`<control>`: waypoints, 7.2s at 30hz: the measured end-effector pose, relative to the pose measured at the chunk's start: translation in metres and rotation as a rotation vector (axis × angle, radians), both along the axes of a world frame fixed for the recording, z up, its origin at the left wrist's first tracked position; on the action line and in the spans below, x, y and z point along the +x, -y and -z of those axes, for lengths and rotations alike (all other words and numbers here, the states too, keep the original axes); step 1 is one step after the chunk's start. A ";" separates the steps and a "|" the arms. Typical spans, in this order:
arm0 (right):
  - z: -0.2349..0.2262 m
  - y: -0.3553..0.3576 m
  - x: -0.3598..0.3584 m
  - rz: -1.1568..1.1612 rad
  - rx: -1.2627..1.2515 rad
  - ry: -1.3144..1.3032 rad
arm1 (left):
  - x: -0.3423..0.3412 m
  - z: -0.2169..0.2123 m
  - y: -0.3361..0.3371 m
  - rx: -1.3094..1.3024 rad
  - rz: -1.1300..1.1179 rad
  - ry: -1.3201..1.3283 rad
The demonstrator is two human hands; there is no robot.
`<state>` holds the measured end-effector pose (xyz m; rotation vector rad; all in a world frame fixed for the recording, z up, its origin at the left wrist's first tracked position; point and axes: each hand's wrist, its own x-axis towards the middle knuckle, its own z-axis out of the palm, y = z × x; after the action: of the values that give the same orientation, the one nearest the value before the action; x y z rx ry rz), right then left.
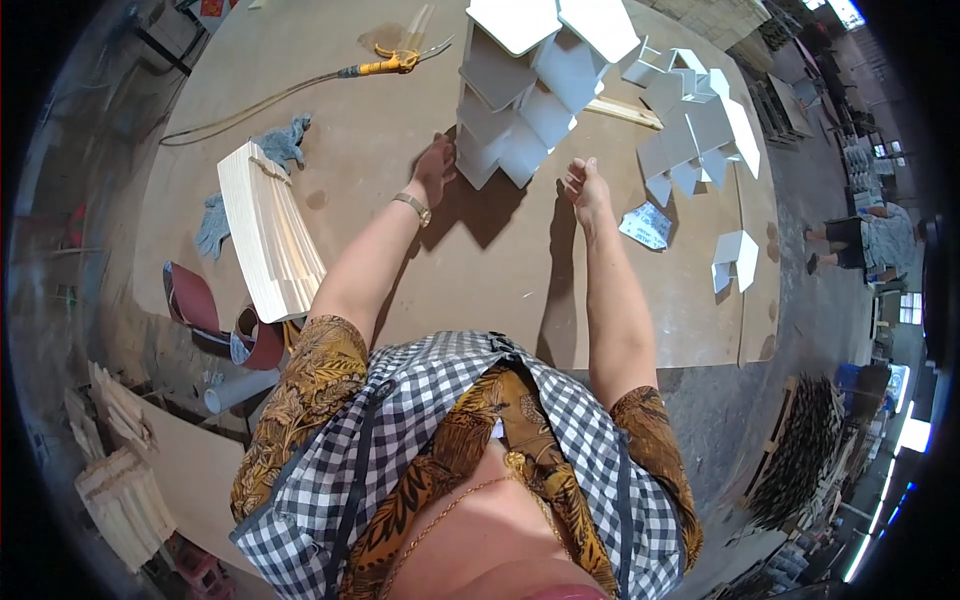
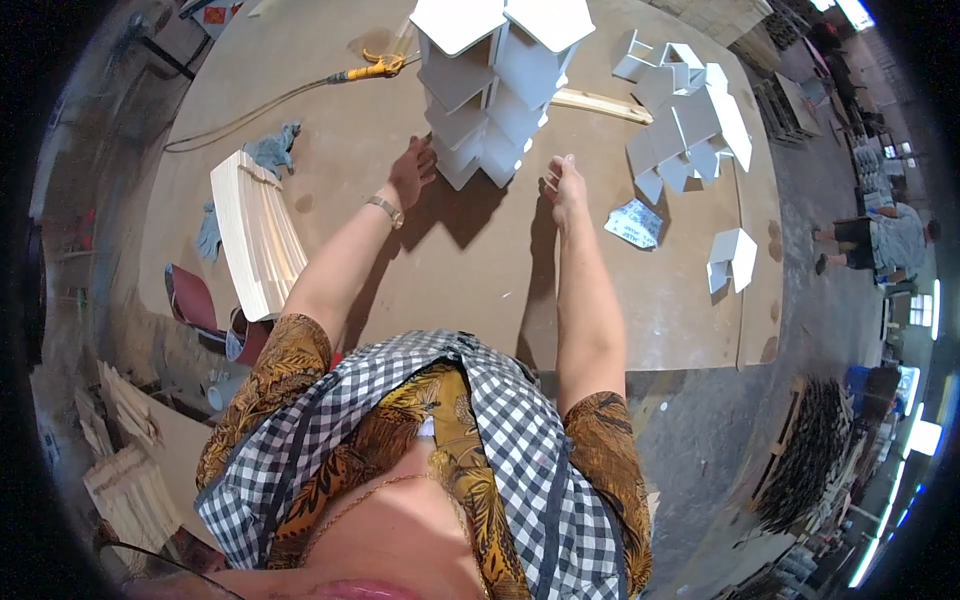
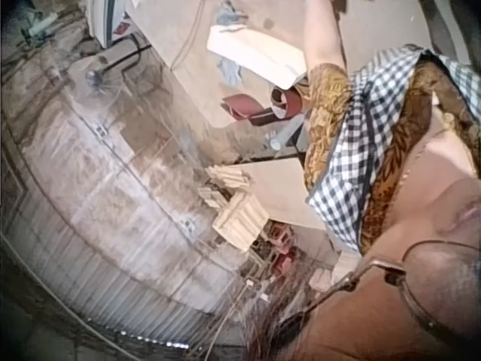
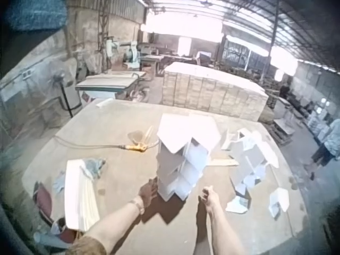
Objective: Sanding and stacking white house-shaped wooden blocks on a workbench.
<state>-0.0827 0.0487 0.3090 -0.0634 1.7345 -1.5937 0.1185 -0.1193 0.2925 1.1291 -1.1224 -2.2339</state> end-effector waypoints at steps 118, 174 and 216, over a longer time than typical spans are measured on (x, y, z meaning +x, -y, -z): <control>0.073 -0.289 -0.189 -0.615 0.216 -1.390 | -0.331 -0.013 -0.229 -0.222 0.013 0.135; 0.111 -0.285 -0.169 -0.747 0.274 -1.007 | -0.348 0.046 -0.204 0.322 -0.391 -0.423; 0.132 -0.274 -0.129 -0.562 0.299 -1.326 | -0.091 0.051 -0.284 0.372 -0.393 -0.427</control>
<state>-0.2113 0.3227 0.1771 -1.5927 2.5023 -0.7903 0.0271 0.1645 0.2418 0.8446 -0.2921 -2.2546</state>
